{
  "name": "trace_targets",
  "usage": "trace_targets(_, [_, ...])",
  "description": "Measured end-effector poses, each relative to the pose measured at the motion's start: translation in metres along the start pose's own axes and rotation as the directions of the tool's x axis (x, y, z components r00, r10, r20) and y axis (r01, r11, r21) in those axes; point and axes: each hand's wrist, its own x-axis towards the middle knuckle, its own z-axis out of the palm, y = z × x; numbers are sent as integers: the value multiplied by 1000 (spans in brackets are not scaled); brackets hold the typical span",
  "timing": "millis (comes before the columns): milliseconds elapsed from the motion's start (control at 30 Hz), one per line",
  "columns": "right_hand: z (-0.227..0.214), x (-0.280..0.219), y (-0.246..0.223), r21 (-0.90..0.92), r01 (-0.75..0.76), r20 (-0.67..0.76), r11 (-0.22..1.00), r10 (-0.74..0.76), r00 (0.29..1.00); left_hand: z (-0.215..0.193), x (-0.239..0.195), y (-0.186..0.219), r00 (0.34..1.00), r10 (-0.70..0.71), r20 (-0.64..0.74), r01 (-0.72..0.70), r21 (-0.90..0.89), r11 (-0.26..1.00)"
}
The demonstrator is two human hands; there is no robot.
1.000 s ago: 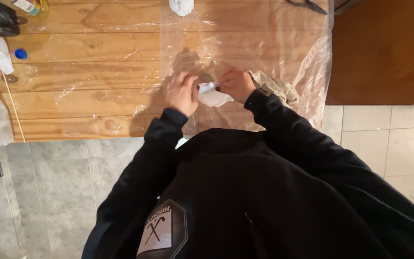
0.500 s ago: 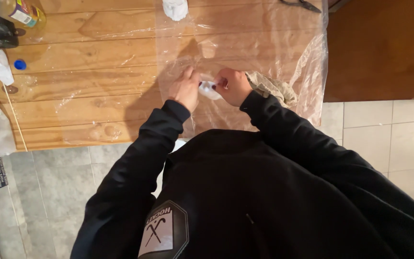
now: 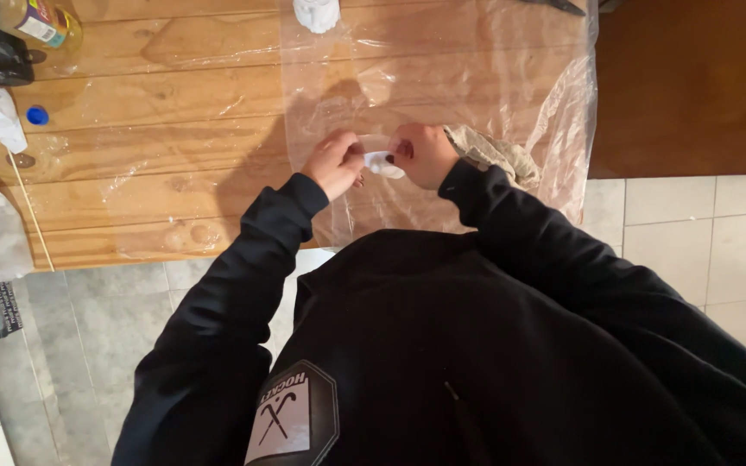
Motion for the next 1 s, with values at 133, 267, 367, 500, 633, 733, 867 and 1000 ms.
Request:
trace_targets(133, [-9,5,8,-24,-50,110,998,52,993,-3,-7,9,889,457,3,-411,444,796])
trace_targets(267, [-11,1,3,31,-62,134,998,57,989,0,-7,6,958,287,-4,-268,345,899])
trace_targets(367, [-9,-8,1,18,-42,123,999,40,992,5,-8,-10,993,115,36,-120,188,975])
trace_targets(500, [-9,-15,2,78,48,95,996,-55,994,8,-9,-20,997,44,69,-50,79,996])
trace_targets(633, [-8,-23,0,68,87,69,994,-91,993,17,-14,-27,934,358,8,-346,277,897])
trace_targets(733, [-10,-30,-5,47,182,39,982,-184,982,27,-22,-24,933,359,-11,-349,203,915])
trace_targets(867, [-6,-36,1,11,264,20,964,-264,964,37,-31,-25,908,417,-41,-396,239,886])
trace_targets(1000, [-1,-44,9,-22,317,-3,948,-318,948,47,-42,-19,921,384,-63,-347,314,884])
